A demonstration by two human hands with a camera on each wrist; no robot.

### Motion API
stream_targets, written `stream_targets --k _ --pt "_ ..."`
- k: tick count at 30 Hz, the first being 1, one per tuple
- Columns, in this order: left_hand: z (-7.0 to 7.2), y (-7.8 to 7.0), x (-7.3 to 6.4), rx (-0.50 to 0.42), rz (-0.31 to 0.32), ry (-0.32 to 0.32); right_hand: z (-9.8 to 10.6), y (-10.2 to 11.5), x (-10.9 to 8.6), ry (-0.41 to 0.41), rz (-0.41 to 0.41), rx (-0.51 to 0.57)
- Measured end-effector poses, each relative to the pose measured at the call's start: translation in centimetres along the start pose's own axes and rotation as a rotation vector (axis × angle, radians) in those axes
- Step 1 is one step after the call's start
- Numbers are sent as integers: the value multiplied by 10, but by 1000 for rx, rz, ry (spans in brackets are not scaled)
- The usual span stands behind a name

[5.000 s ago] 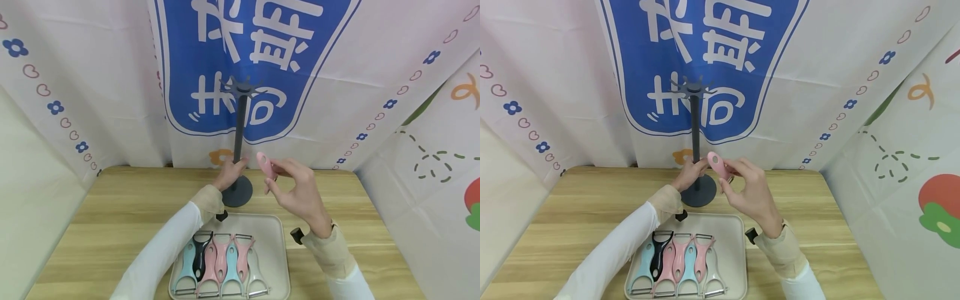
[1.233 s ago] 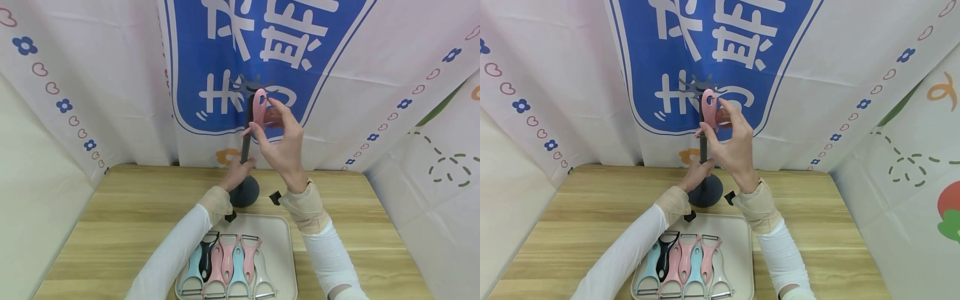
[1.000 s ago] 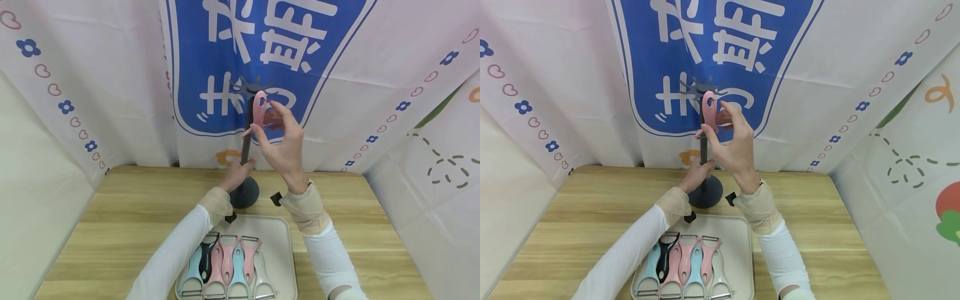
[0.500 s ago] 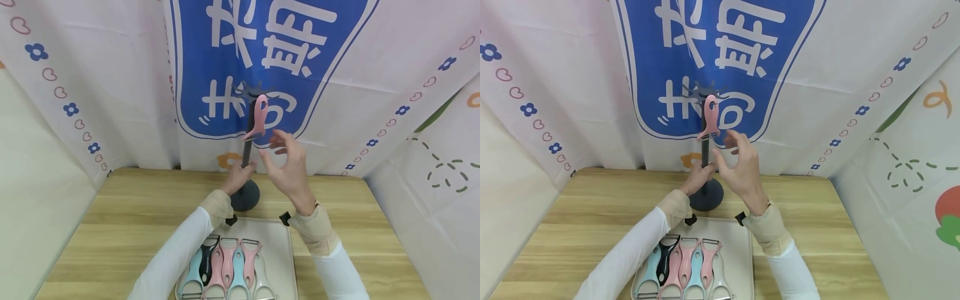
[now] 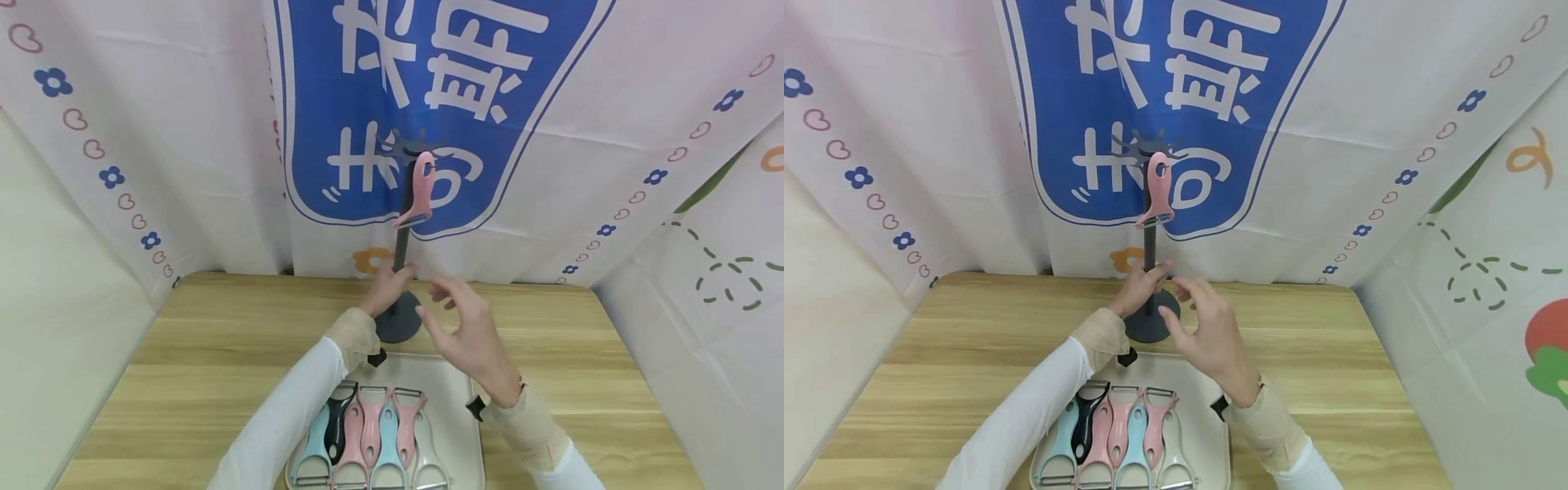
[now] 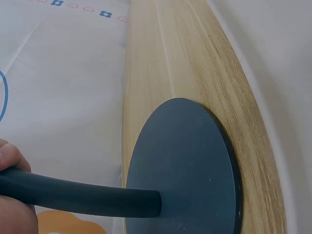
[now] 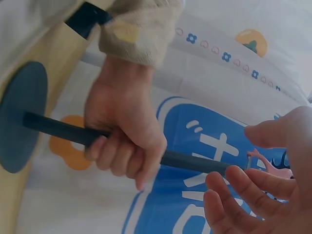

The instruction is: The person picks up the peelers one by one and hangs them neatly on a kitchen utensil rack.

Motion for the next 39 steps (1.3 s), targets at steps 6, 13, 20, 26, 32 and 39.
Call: stream_targets --k 6,13,20,26,32,39 --pt "-2 2 -4 22 9 -8 -14 4 -35 61 48 21" --pt "-4 3 -5 11 18 -2 -28 4 -76 213 -22 81" --pt "0 1 -3 7 6 -26 -51 6 -109 327 -81 144" --pt "2 0 -4 1 -7 -21 -62 2 -133 423 -238 112" --pt "4 2 -4 3 8 -28 -66 -2 -147 509 -335 -2" --pt "1 3 0 5 12 -22 -70 -8 -158 603 -454 84"
Point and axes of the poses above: each hand's wrist, its own x-axis towards the middle knuckle, its own z-axis out of the back of the hand, y = z × x, the point moved 6 cm from there along x, towards the middle knuckle, and after that the axes turned 8 degrees about y, right-handed, at the moved point
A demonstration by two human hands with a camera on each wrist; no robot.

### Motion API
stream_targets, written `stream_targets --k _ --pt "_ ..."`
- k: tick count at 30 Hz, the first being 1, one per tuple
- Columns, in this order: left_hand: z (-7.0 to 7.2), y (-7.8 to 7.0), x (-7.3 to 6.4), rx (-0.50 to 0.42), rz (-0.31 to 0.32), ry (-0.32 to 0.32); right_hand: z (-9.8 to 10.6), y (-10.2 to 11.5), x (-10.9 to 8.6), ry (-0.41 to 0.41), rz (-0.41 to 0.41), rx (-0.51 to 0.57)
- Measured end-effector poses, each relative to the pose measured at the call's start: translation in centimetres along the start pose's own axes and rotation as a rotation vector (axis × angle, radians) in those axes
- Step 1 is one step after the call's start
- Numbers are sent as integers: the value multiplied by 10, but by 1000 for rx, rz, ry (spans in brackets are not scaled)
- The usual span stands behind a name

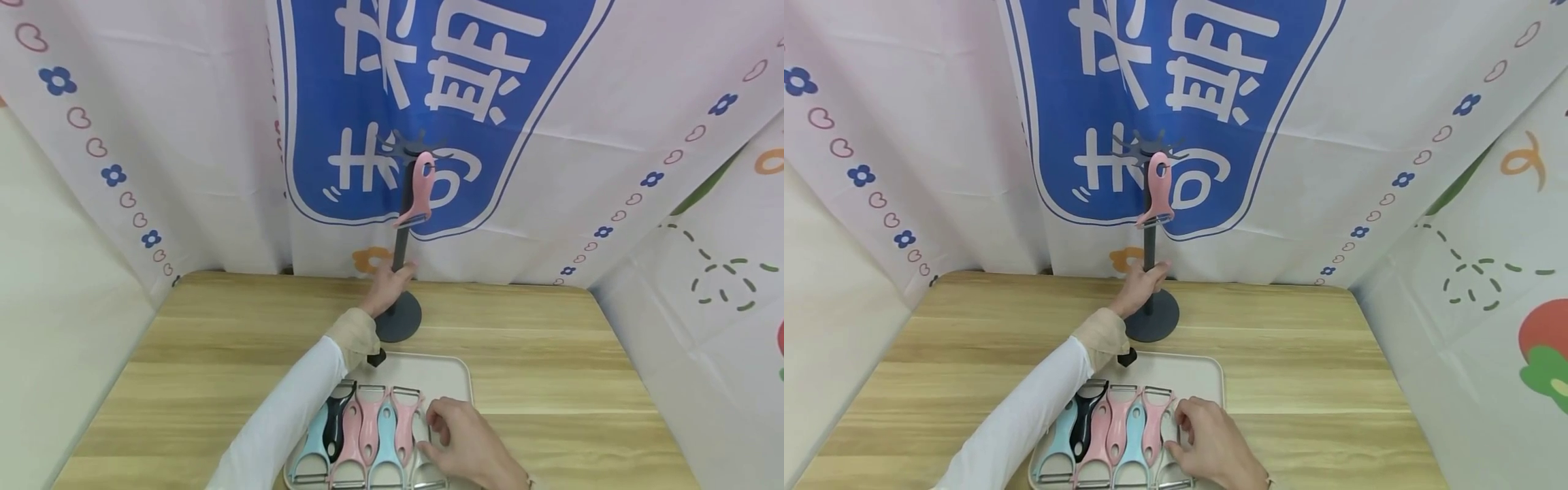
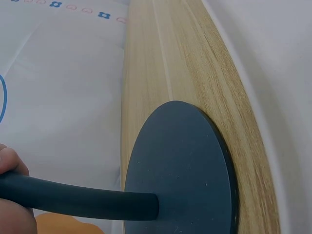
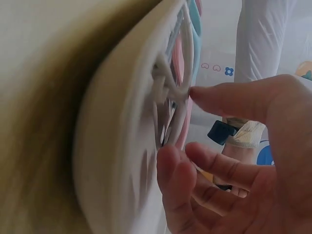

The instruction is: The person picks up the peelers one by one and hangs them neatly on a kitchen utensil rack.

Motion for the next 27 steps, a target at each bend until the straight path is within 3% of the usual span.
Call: stream_targets --k 8,13,18,27 --pt "-1 -1 0 8 -4 0 -10 -4 1 55 -62 66" --pt "0 0 -1 18 12 -10 -13 -3 2 41 -67 59" --pt "1 2 -3 16 26 -9 -17 -5 2 62 -136 66" --pt "0 -1 0 -1 -1 4 -15 -6 2 11 -167 34"
Point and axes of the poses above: each hand's wrist, its own x-axis towards the middle knuckle, its own z-axis out of the back of the hand, y = z × x, the point moved 6 cm from there along x, towards the middle knuckle, and after that the axes turned 8 degrees about y, right-handed, at the moved point
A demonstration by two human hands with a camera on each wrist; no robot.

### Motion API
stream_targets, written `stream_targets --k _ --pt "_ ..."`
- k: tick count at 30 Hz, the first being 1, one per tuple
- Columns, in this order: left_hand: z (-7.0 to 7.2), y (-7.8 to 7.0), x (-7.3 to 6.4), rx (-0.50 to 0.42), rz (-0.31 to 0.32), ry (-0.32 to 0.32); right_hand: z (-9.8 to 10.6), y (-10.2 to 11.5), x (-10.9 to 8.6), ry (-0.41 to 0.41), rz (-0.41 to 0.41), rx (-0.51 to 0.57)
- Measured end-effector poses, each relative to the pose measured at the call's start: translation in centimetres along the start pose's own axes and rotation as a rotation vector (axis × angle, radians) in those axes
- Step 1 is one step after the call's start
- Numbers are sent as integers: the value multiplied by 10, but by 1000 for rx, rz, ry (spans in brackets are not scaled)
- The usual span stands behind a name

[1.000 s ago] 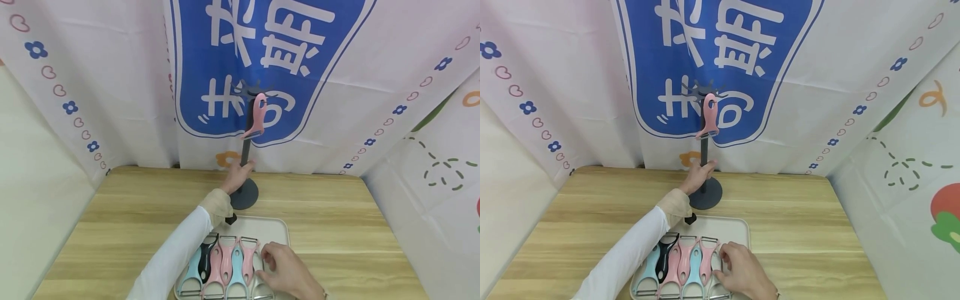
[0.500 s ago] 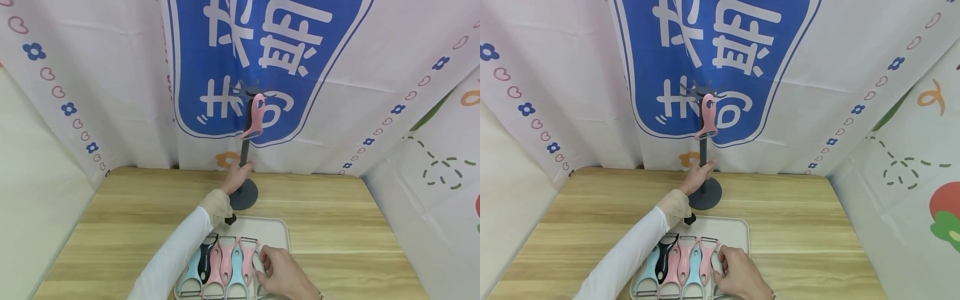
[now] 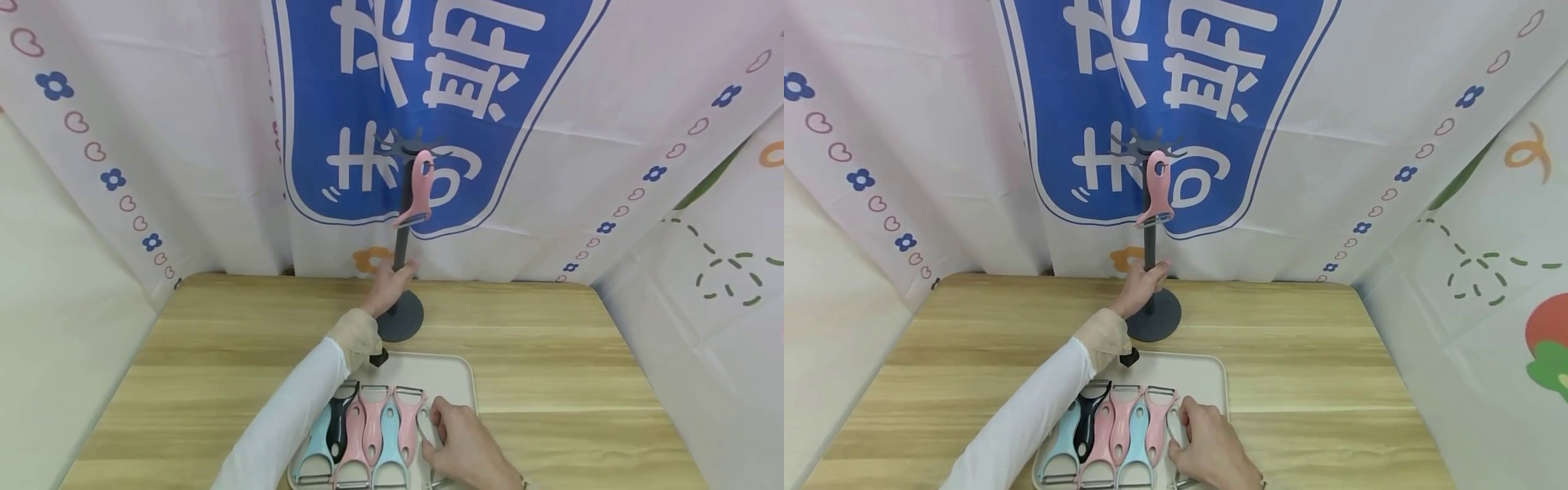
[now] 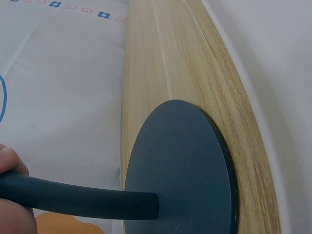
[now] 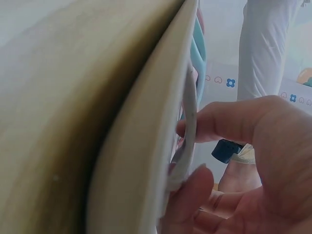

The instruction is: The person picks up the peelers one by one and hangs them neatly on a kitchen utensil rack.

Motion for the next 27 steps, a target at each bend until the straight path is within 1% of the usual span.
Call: stream_targets --k 4,6,8,10,14,20,23,27 --pt "0 -2 0 -2 -8 2 1 -2 -1 44 -46 36" --pt "0 -2 -1 -3 2 1 1 -3 -3 73 -71 60" --pt "0 -1 -2 -6 14 1 2 -4 -4 87 -82 73" --pt "-1 0 -3 -9 20 2 5 -3 -5 85 -81 77" --pt "-1 -2 -3 -10 8 -1 15 0 -6 54 -59 63" --pt "-1 2 -6 -10 19 2 30 5 -6 -44 11 10" --pt "-2 3 -6 -2 25 4 37 5 -5 -90 40 20" --pt "-1 1 -3 5 14 -2 42 7 0 -128 70 44"
Point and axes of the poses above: each hand's wrist, its own x-axis towards the middle knuckle, its own z-axis out of the back of the hand, y = z × x, the point moved 6 cm from there along x, towards the middle knuckle, and after that the axes turned 8 degrees about y, right-handed, at the moved point
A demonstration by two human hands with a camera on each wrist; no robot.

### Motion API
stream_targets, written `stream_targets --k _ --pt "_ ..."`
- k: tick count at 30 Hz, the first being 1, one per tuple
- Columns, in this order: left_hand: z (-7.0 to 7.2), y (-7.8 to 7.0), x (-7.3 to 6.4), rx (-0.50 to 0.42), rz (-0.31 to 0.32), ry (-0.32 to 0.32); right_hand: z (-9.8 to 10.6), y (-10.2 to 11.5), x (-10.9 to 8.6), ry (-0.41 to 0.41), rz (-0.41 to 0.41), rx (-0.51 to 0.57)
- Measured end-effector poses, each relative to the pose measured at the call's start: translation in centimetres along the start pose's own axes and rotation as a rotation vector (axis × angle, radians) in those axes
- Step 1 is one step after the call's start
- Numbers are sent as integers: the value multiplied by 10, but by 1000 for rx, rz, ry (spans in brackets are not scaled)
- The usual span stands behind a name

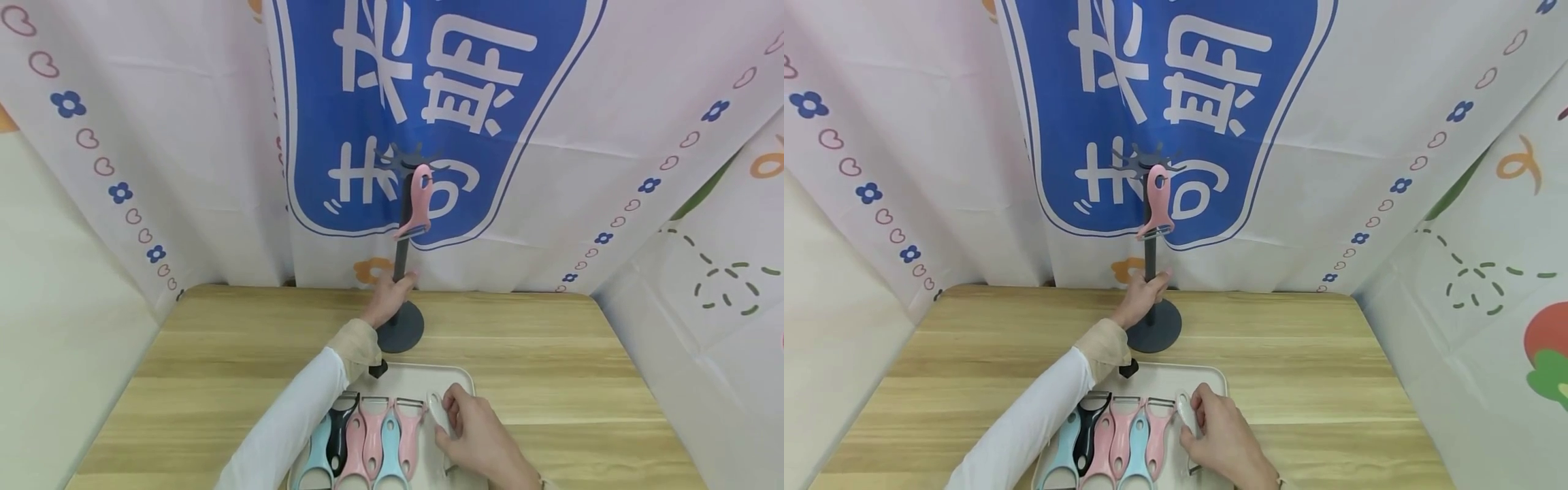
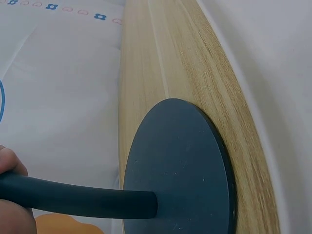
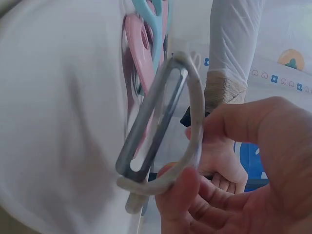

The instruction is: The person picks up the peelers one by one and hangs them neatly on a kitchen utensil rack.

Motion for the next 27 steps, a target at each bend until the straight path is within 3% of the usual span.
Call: stream_targets --k 13,19,27 --pt "-1 -1 0 -19 -19 2 25 15 14 -73 47 144" --pt "-1 -2 0 -15 -21 -2 43 23 22 -156 84 158" --pt "-1 -1 0 -6 -24 -10 67 35 31 -276 256 170"
Point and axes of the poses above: each hand's wrist, its own x-axis towards the middle knuckle, its own z-axis out of the back of the hand, y = z × x, the point moved 6 cm from there along x, towards the middle knuckle, and after that the axes turned 8 degrees about y, right-handed, at the moved point
